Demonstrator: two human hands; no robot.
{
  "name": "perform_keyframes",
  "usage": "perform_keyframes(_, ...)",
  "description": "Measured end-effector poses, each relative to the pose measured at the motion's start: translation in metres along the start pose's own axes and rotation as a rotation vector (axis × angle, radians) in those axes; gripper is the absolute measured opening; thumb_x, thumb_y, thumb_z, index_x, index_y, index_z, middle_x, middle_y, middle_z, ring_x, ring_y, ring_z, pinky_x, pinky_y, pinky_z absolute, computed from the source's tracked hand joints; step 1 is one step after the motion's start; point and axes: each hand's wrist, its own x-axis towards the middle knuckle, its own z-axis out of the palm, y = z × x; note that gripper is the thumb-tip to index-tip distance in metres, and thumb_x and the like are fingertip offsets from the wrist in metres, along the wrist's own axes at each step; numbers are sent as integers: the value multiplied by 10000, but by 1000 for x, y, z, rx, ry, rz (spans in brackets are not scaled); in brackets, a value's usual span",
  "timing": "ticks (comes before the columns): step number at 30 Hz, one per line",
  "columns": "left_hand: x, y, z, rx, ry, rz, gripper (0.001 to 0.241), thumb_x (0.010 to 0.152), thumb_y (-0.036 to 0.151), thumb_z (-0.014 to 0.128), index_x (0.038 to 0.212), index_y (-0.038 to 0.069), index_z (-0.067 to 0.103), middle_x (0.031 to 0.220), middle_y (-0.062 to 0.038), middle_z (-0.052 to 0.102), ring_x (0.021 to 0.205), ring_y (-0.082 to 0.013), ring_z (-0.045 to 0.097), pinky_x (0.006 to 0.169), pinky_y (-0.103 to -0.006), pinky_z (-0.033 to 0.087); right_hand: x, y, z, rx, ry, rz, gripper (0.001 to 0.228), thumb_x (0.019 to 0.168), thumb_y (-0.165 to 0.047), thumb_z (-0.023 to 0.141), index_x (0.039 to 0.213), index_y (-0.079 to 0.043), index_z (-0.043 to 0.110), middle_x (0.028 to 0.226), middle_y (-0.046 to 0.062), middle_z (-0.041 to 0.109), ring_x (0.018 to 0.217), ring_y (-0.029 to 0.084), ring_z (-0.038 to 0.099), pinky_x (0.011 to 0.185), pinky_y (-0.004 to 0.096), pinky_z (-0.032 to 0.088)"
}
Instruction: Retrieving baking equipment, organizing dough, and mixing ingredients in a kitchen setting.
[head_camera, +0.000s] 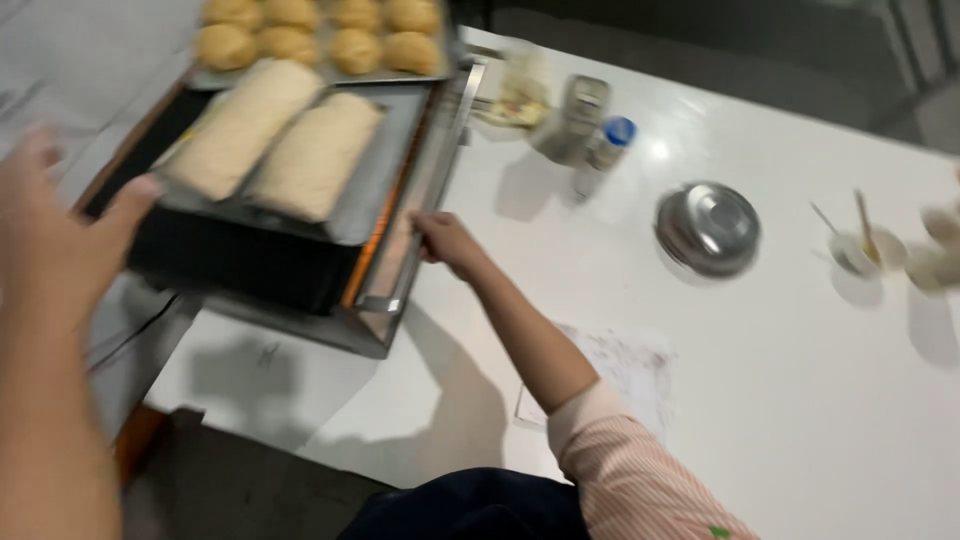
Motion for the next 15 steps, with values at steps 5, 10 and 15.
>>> perform_keyframes(5, 13, -2, 3, 51, -68, -82, 945, 961, 535, 848, 1584, -26, 411, 1540, -288, 486, 1414, -440, 469, 1128, -544, 417, -11, -28, 11, -81, -12, -11, 392, 1005, -381, 633, 799, -48, 622, 590, 47, 574, 484, 135, 486, 455, 286, 383)
perform_keyframes(10, 33, -10, 32, 34, -220, -32, 1193, 757, 601, 900, 1582, -34, 316, 1492, -343, 403, 1385, -492, 367, 1045, -590, 368, -9, -64, -16, -502, 1, 35, 454, 1030, -432, 605, 801, -44, 657, 605, 39, 606, 505, 118, 537, 456, 274, 424)
perform_keyframes(15, 64, -15, 57, -3, -433, -32, 1281, 626, 563, 904, 1603, 51, 252, 1520, -270, 404, 1398, -434, 374, 1126, -573, 330, -10, -166, 20, -801, 312, -396, 336, 1013, -317, 577, 1086, -6, 682, 653, 65, 694, 543, 119, 648, 497, 279, 512)
